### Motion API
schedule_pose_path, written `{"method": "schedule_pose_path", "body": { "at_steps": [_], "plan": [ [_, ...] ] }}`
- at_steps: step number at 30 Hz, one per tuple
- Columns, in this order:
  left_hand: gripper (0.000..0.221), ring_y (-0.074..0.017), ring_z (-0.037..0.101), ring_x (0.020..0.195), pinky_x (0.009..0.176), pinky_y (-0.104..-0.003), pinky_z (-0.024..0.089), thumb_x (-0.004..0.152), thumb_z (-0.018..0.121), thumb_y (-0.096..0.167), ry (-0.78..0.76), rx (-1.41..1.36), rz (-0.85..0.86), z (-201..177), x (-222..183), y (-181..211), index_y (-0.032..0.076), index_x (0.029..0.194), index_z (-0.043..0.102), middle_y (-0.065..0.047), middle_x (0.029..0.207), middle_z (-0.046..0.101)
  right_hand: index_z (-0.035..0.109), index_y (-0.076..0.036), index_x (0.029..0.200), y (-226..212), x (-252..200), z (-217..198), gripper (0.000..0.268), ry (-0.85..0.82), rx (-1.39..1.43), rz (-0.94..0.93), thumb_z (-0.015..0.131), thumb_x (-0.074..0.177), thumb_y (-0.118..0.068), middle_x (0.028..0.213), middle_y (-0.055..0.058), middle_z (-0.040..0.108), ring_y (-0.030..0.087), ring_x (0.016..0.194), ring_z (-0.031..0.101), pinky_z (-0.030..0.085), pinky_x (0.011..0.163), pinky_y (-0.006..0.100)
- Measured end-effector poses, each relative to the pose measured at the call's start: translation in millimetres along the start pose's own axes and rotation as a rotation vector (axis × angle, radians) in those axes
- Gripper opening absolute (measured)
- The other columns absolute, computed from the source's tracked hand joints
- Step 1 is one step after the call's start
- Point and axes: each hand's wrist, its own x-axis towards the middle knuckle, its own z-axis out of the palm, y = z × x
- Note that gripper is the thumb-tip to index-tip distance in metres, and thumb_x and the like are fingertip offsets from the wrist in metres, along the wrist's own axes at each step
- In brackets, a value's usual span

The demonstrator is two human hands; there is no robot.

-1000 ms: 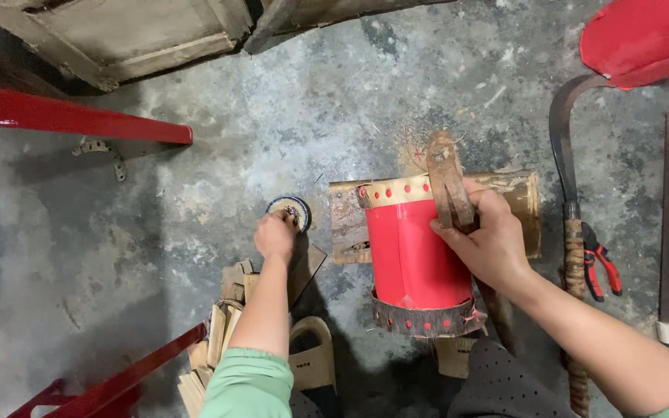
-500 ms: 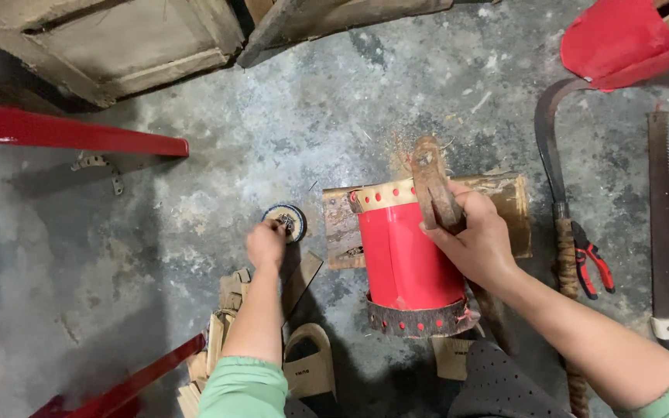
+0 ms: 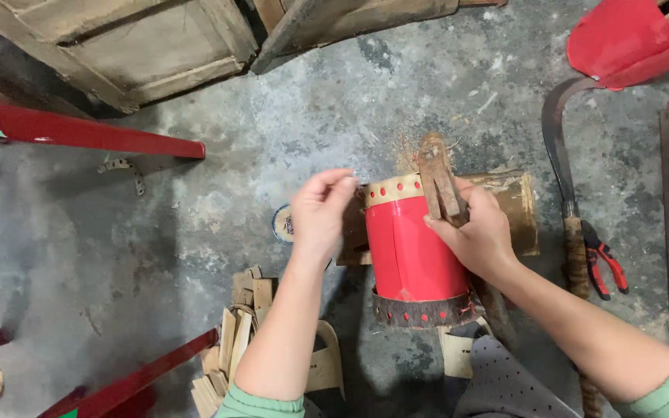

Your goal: Repairing a small percussion instrument by stretching a skin over the drum head and securing it with a wooden ring and hammer.

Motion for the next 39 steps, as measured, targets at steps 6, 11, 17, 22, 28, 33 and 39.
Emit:
{"method": "schedule_pose_path", "body": {
  "at_steps": [6,11,17,22,28,33,39],
  "plan": [
    [0.009,-0.0110,0.072,0.078,0.064,-0.018,0.056,0.098,0.068,0.007,-0.312,-0.390,-0.091,30,-17,15,0.004,0.106,0.071,-0.013,0.095,0.078,0.064,-0.014,0.104,6,2,3,0.055,0.018,0.038,-0.003,0.095,0.068,-0.040,0.121,0.011,0.067,0.035,0.114,0.067,0.053,0.096,0.043],
    [0.010,-0.0129,0.065,0.056,0.042,-0.018,0.050,0.106,0.055,0.011,-0.299,-0.541,-0.252,33,-24,10,0.010,0.115,0.060,-0.011,0.080,0.071,0.062,-0.012,0.101,18,4,5,0.054,0.056,0.039,-0.144,0.096,0.070,-0.041,0.115,0.013,0.069,0.036,0.111,0.066,0.053,0.090,0.046],
    [0.023,-0.0117,0.063,0.058,0.047,-0.021,0.058,0.100,0.062,0.005,-0.003,-0.536,-0.391,14,-15,32,0.014,0.120,0.054,-0.005,0.078,0.060,0.062,-0.010,0.100,22,2,3,0.052,0.059,0.073,-0.195,0.095,0.071,-0.037,0.114,0.015,0.070,0.039,0.109,0.065,0.052,0.089,0.047],
    [0.006,-0.0124,0.061,0.054,0.043,-0.023,0.058,0.101,0.064,0.010,0.013,-0.503,-0.361,6,-9,32,0.009,0.107,0.062,-0.007,0.073,0.058,0.062,-0.009,0.101,20,2,2,0.052,0.061,0.087,-0.202,0.095,0.071,-0.036,0.116,0.016,0.071,0.040,0.110,0.065,0.052,0.090,0.048],
    [0.013,-0.0139,0.069,0.066,0.060,-0.027,0.068,0.096,0.069,0.006,-0.054,-0.557,-0.388,2,-12,24,0.000,0.108,0.069,-0.008,0.082,0.065,0.061,-0.008,0.101,23,1,0,0.054,0.073,0.097,-0.191,0.095,0.070,-0.035,0.119,0.016,0.070,0.039,0.111,0.065,0.052,0.092,0.047],
    [0.023,-0.0163,0.072,0.075,0.069,-0.031,0.070,0.093,0.071,0.000,-0.108,-0.384,-0.248,8,-19,25,-0.002,0.116,0.067,-0.008,0.087,0.064,0.062,-0.008,0.102,24,2,-1,0.053,0.058,0.097,-0.184,0.094,0.071,-0.035,0.119,0.016,0.070,0.039,0.112,0.065,0.052,0.094,0.048],
    [0.010,-0.0125,0.073,0.080,0.074,-0.026,0.061,0.085,0.081,0.016,-0.161,0.630,0.520,21,-27,32,0.026,0.088,0.081,0.008,0.083,0.074,0.062,-0.008,0.103,27,3,0,0.055,0.047,0.060,-0.190,0.094,0.071,-0.038,0.121,0.014,0.070,0.037,0.112,0.065,0.053,0.094,0.047]
  ]
}}
